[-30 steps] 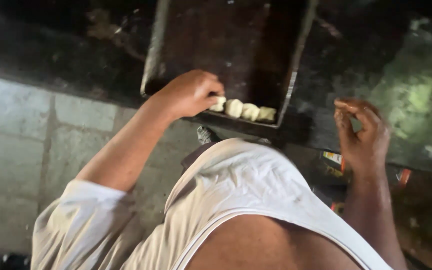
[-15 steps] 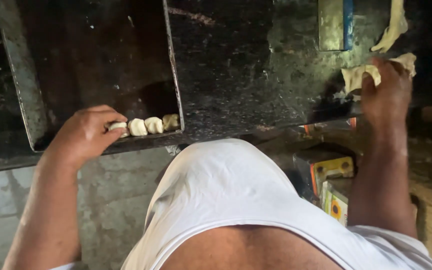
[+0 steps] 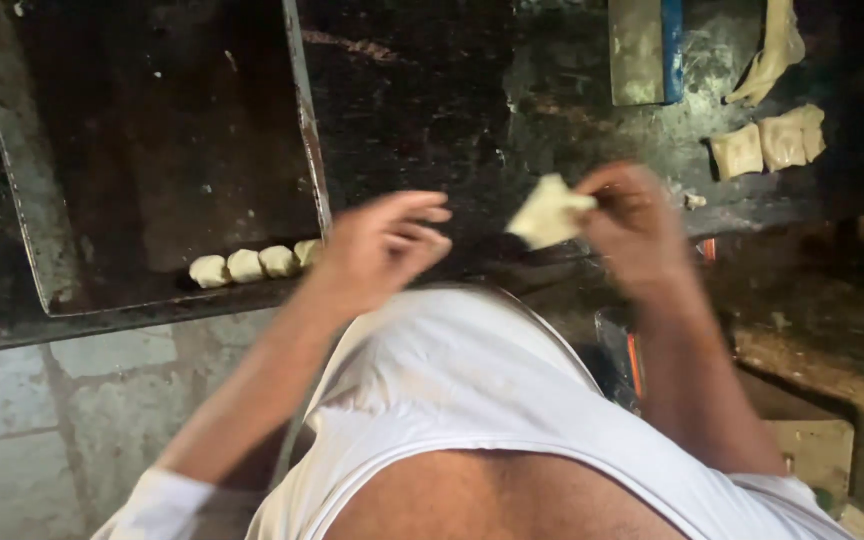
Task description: Shaping and cutting dough on a bakery production table and placing it into a baking pan.
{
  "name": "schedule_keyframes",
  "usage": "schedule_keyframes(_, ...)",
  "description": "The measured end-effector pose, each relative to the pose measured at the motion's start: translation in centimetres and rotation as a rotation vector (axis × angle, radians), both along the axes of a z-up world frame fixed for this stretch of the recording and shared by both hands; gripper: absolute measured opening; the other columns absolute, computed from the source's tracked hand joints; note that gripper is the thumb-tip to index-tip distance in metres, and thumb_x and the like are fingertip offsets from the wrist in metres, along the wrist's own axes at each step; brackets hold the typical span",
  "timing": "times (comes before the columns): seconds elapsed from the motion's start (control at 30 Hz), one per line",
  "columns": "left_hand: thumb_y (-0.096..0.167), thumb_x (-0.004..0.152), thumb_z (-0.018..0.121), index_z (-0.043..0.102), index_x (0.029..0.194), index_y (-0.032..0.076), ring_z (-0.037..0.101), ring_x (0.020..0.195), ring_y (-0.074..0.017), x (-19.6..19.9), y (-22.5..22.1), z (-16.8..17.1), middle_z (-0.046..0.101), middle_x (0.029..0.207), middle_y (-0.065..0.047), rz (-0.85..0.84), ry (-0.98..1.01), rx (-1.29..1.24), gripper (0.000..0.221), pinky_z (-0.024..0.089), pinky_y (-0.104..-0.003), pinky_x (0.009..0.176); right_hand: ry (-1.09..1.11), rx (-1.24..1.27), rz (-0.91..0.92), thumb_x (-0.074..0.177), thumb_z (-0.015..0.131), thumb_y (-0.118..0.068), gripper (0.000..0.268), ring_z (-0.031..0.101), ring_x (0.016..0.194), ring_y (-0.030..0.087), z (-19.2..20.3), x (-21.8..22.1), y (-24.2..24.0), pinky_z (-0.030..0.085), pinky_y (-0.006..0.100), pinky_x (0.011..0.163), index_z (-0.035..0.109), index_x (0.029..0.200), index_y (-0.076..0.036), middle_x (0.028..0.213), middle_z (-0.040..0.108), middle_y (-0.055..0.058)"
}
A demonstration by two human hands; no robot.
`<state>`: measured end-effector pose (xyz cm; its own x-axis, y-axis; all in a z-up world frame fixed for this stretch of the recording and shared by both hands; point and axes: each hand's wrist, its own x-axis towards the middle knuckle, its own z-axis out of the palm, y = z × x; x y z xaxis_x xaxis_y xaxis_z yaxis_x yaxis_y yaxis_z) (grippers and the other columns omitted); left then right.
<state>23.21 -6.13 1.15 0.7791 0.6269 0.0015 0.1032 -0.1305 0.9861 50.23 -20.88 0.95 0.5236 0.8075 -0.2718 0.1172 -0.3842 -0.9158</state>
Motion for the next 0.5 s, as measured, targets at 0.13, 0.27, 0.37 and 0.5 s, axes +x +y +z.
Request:
schedule_keyframes(0.13, 0.007, 0.094, 0.072, 0.063, 0.127, -0.003, 0.072, 0.089, -0.0133, 3.4, -1.9, -2.8, 0.074, 0.110, -0.011, -0.027, 0.011, -0.299, 0.035, 0.062, -0.027, 0.073, 0.366, 0.336, 0.311, 0.092, 0.068, 0.010, 0.022, 0.067, 0.105, 0.018, -3.5, -2.0, 1.0, 0.059, 0.027, 0.089, 0.069, 0.110, -0.003, 0.120, 0.067, 0.010)
schedule_keyframes(0.27, 0.006, 0.097, 0.067, 0.068, 0.126, -0.003, 0.074, 0.086, -0.0105, 2.5, -1.1, -3.2, 0.077, 0.105, -0.009, 0.125, 0.077, -0.269, 0.030, 0.063, -0.025, 0.068, -0.543, 0.144, 0.111, 0.104, 0.075, -0.007, 0.009, 0.074, 0.103, 0.025, -4.7, 7.0, 0.2, 0.061, 0.034, 0.084, 0.072, 0.111, -0.004, 0.115, 0.074, 0.012)
schedule_keyframes(0.37, 0.005, 0.097, 0.067, 0.067, 0.130, -0.001, 0.073, 0.090, -0.0083, 1.5, -1.1, -2.5, 0.076, 0.110, -0.007, 0.212, 0.031, -0.233, 0.033, 0.062, -0.023, 0.070, -1.065, -0.009, -0.095, 0.098, 0.082, -0.009, 0.026, 0.073, 0.095, 0.028, -6.8, 16.0, -0.6, 0.062, 0.036, 0.073, 0.073, 0.122, -0.002, 0.115, 0.072, 0.020)
schedule_keyframes(0.5, 0.002, 0.097, 0.068, 0.063, 0.137, 0.000, 0.068, 0.091, -0.0071, 1.1, -1.1, -3.4, 0.073, 0.114, -0.005, 0.266, -0.051, -0.214, 0.040, 0.059, -0.022, 0.071, -1.312, -0.078, -0.149, 0.089, 0.085, -0.006, 0.015, 0.074, 0.090, 0.029, -8.1, 21.7, 0.0, 0.061, 0.041, 0.076, 0.079, 0.103, -0.006, 0.107, 0.076, 0.017)
